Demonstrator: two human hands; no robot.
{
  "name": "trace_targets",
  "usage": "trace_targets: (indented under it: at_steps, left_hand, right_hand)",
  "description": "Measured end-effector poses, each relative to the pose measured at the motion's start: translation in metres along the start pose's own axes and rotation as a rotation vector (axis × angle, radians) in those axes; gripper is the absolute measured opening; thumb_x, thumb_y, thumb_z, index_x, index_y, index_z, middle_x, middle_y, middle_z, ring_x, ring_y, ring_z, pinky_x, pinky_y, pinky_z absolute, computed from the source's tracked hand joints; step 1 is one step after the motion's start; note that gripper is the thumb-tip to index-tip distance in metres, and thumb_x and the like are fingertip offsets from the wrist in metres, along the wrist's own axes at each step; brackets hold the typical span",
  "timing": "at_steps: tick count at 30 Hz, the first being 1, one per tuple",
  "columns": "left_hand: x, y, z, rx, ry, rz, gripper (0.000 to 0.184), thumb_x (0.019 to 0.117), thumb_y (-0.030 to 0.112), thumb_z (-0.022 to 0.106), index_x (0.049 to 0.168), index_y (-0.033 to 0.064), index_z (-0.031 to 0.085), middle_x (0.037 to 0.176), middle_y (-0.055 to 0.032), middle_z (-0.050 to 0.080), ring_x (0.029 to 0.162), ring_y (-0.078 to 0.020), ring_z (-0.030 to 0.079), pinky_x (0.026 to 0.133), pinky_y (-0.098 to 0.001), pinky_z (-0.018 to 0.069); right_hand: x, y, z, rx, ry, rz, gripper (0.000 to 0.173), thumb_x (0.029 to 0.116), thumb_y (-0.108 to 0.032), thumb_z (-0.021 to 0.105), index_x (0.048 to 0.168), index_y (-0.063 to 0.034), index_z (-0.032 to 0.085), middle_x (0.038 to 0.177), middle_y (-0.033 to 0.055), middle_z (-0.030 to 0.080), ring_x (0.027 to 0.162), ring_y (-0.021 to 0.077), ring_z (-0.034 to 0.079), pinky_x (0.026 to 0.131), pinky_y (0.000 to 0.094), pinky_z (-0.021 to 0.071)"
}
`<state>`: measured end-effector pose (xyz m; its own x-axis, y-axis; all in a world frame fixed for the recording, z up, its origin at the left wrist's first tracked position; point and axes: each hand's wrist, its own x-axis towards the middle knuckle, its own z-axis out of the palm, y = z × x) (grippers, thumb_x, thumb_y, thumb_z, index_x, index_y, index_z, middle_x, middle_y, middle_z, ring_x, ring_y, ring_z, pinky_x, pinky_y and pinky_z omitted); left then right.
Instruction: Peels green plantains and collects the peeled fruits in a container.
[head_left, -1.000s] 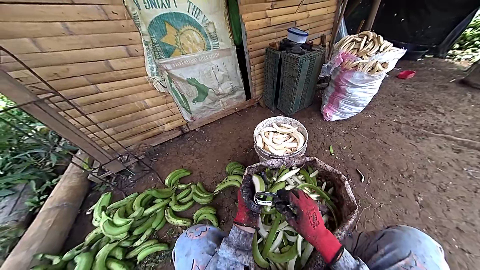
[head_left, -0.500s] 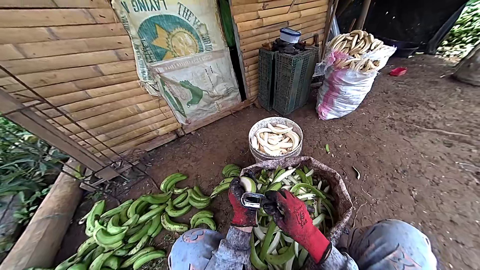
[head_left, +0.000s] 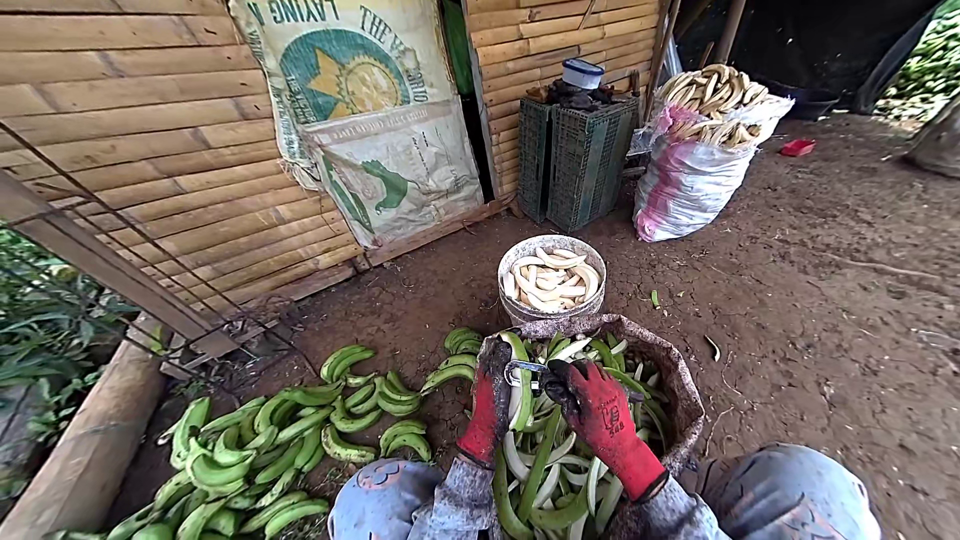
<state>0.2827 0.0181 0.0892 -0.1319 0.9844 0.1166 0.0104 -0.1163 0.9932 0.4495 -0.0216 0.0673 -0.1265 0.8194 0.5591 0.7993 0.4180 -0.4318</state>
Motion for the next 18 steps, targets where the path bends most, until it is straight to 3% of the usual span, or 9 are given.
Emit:
trace_targets:
  at_steps: [2,4,7,10,12,13,14,17,18]
  left_hand:
    - [-0.006,-0.003,0.002,0.119,0.003,0.025,0.039,0.1099,0.014,0.036,0.137,-0.0071,0.054,0.131,-0.0198,0.061,0.119,-0.0161,0.059,0.106,-0.03,0.0457]
    - [-0.016,0.001,0.006,0.185,-0.008,0.033,0.04,0.1098,0.012,0.035,0.14,-0.01,0.049,0.134,-0.0228,0.058,0.122,-0.0168,0.058,0.107,-0.029,0.0452]
    - [-0.026,0.001,0.009,0.223,-0.047,0.039,0.044,0.1091,0.01,0.035,0.145,-0.0145,0.04,0.145,-0.0291,0.049,0.136,-0.0232,0.049,0.117,-0.0315,0.0351]
    - [-0.015,0.005,0.007,0.159,-0.016,0.031,0.04,0.1104,0.013,0.034,0.14,-0.0101,0.05,0.134,-0.0225,0.059,0.121,-0.0169,0.058,0.107,-0.0296,0.0447]
    - [-0.006,0.001,0.008,0.063,0.011,0.017,0.039,0.1114,0.017,0.031,0.133,-0.0039,0.056,0.117,-0.0134,0.066,0.1,-0.0112,0.065,0.09,-0.027,0.0544]
    - [-0.008,0.001,0.009,0.038,0.031,0.011,0.038,0.1113,0.017,0.031,0.132,-0.0042,0.056,0.111,-0.0119,0.067,0.092,-0.0097,0.066,0.084,-0.026,0.0558]
    - [-0.013,0.003,0.011,0.049,0.048,0.005,0.037,0.1106,0.014,0.033,0.133,-0.0069,0.054,0.112,-0.0136,0.065,0.094,-0.0096,0.064,0.086,-0.025,0.0544]
    - [-0.035,0.013,0.012,0.311,-0.091,-0.021,0.044,0.1077,0.005,0.039,0.145,-0.0188,0.036,0.144,-0.0337,0.048,0.135,-0.027,0.05,0.116,-0.0322,0.0356]
    - [-0.038,0.013,0.01,0.454,-0.191,-0.002,0.045,0.1067,0.005,0.042,0.145,-0.0191,0.038,0.146,-0.0355,0.047,0.14,-0.0327,0.046,0.12,-0.036,0.0319]
  right_hand:
    - [0.008,0.004,-0.003,0.014,-0.041,0.055,0.04,0.0845,-0.018,0.07,0.124,-0.0099,0.073,0.11,0.0232,0.071,0.1,0.0439,0.069,0.081,0.0567,0.0564]
    - [0.013,0.008,-0.007,0.054,-0.074,0.106,0.038,0.0885,-0.017,0.069,0.126,-0.0091,0.072,0.112,0.024,0.07,0.103,0.0437,0.068,0.085,0.0568,0.0556]
    - [0.018,0.016,-0.01,0.12,-0.115,0.143,0.037,0.0907,-0.015,0.065,0.125,-0.0053,0.071,0.115,0.0252,0.068,0.107,0.0436,0.067,0.089,0.0576,0.0536]
    - [0.014,0.014,-0.006,0.132,-0.083,0.113,0.039,0.0879,-0.017,0.067,0.125,-0.0048,0.071,0.115,0.0251,0.069,0.107,0.044,0.067,0.088,0.0568,0.0546]
    - [0.008,0.009,-0.001,0.115,-0.051,0.072,0.04,0.0865,-0.018,0.068,0.124,-0.0071,0.072,0.113,0.0237,0.069,0.103,0.0432,0.068,0.084,0.0557,0.0561]
    - [0.006,0.008,0.001,0.101,-0.036,0.059,0.04,0.0858,-0.018,0.069,0.124,-0.008,0.072,0.112,0.0236,0.07,0.102,0.0435,0.069,0.082,0.0558,0.0564]
    - [0.007,0.007,0.002,0.086,-0.024,0.053,0.039,0.0854,-0.018,0.07,0.124,-0.0084,0.073,0.111,0.0242,0.07,0.101,0.0444,0.069,0.081,0.0565,0.0562]
    - [0.013,0.013,-0.008,0.099,-0.078,0.137,0.038,0.0892,-0.015,0.067,0.126,-0.0053,0.071,0.114,0.0278,0.068,0.104,0.0468,0.068,0.086,0.0588,0.0546]
    - [0.017,0.017,-0.013,0.11,-0.142,0.205,0.038,0.0923,-0.014,0.064,0.129,-0.005,0.07,0.117,0.0272,0.067,0.106,0.0448,0.067,0.089,0.0575,0.0538]
